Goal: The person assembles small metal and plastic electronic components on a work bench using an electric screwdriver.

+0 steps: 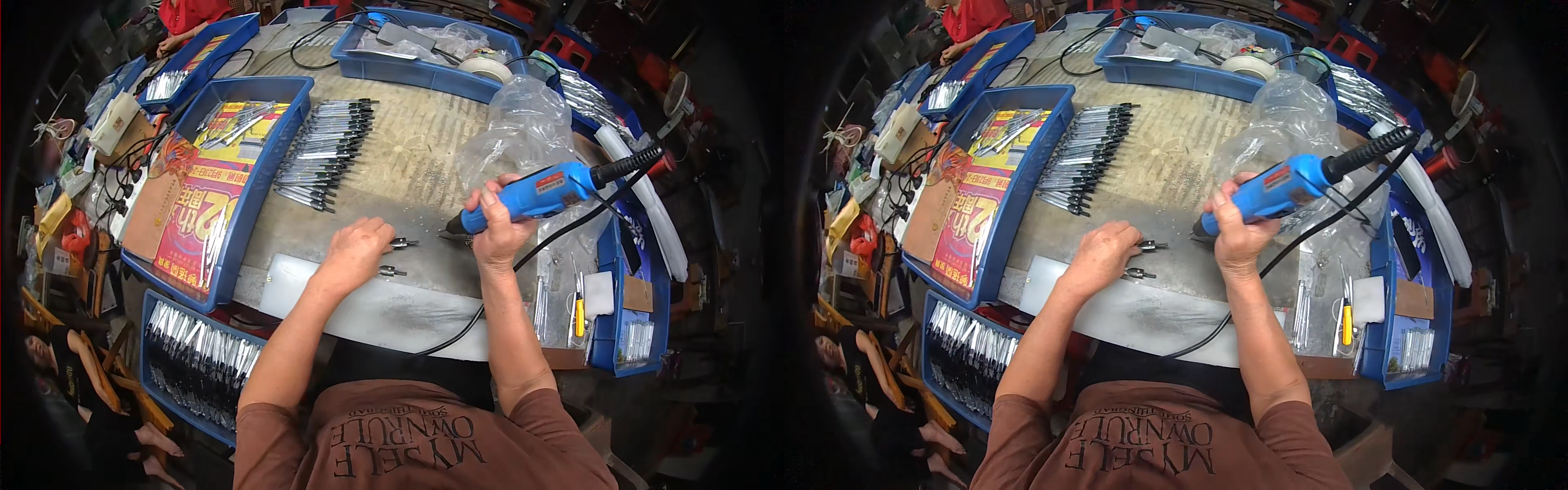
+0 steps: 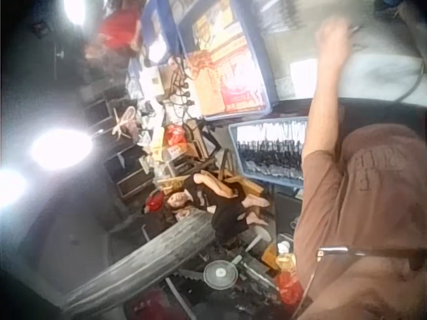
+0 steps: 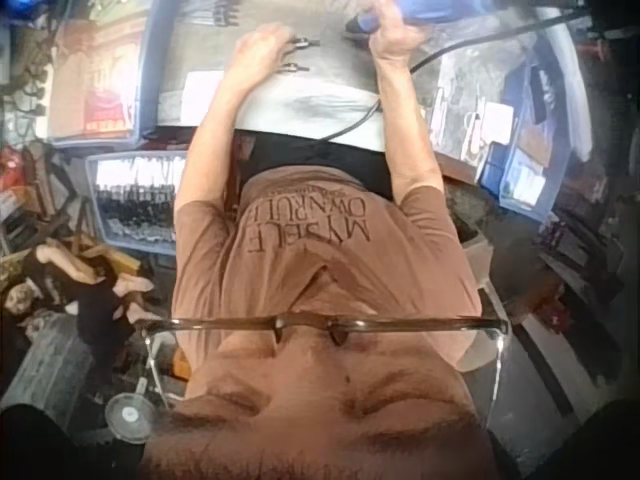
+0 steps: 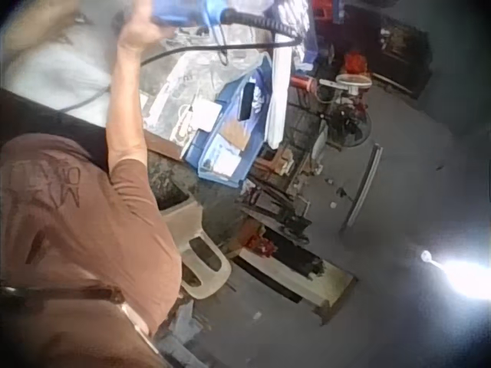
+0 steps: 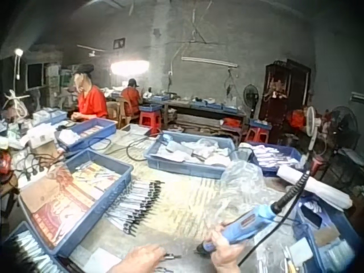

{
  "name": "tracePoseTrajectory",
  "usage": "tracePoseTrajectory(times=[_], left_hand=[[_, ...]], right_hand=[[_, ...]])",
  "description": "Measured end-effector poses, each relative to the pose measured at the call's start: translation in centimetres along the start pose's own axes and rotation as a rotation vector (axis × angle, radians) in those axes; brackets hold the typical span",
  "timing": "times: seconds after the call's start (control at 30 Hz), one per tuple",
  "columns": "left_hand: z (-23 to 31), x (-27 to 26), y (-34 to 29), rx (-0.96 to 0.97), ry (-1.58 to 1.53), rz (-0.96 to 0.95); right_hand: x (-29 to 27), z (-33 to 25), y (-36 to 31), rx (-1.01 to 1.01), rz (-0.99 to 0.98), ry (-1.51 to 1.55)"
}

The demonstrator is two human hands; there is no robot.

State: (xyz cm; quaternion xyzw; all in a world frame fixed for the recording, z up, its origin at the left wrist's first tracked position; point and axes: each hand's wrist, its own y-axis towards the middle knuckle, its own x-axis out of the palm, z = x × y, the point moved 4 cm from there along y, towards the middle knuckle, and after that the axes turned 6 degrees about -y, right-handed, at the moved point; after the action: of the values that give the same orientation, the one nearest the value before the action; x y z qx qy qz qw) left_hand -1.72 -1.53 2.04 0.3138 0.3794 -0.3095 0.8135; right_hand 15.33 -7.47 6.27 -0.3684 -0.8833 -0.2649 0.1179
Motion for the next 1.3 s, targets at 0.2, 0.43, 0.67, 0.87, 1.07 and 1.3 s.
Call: tracePoseTrajectory(times=[0.2, 0.43, 0.67, 0.87, 1.07, 1.3], left_hand=[[-1.4, -1.0, -2.1, 0.035, 0.091, -0.109], [-1.2, -1.2, -2.9, 0.076, 0.135, -0.112], [-1.0, -1.5, -3.5, 0.109, 0.029, -0.008], [-5.3, -4.5, -3.1, -0.023, 0.129, 0.266], [-8.0, -6.3, -2.5, -0.059, 0.267, 0.334], [-8.7, -5.9, -2.2, -0.070, 0.288, 0.276]], right_hand=[[-0.8, 0.6, 0.6, 0.019, 0.047, 0.065], [-0.5, 0.6, 0.4, 0.021, 0.063, 0.051], [-0.9, 0.5, 0.2, 0.052, 0.056, 0.026], [-0.6, 0.2, 0.2, 0.032, 0.065, 0.070], [-0.5, 0.0, 0.3, 0.015, 0.061, 0.041], [-0.8, 0.3, 0.4, 0.014, 0.061, 0.041]])
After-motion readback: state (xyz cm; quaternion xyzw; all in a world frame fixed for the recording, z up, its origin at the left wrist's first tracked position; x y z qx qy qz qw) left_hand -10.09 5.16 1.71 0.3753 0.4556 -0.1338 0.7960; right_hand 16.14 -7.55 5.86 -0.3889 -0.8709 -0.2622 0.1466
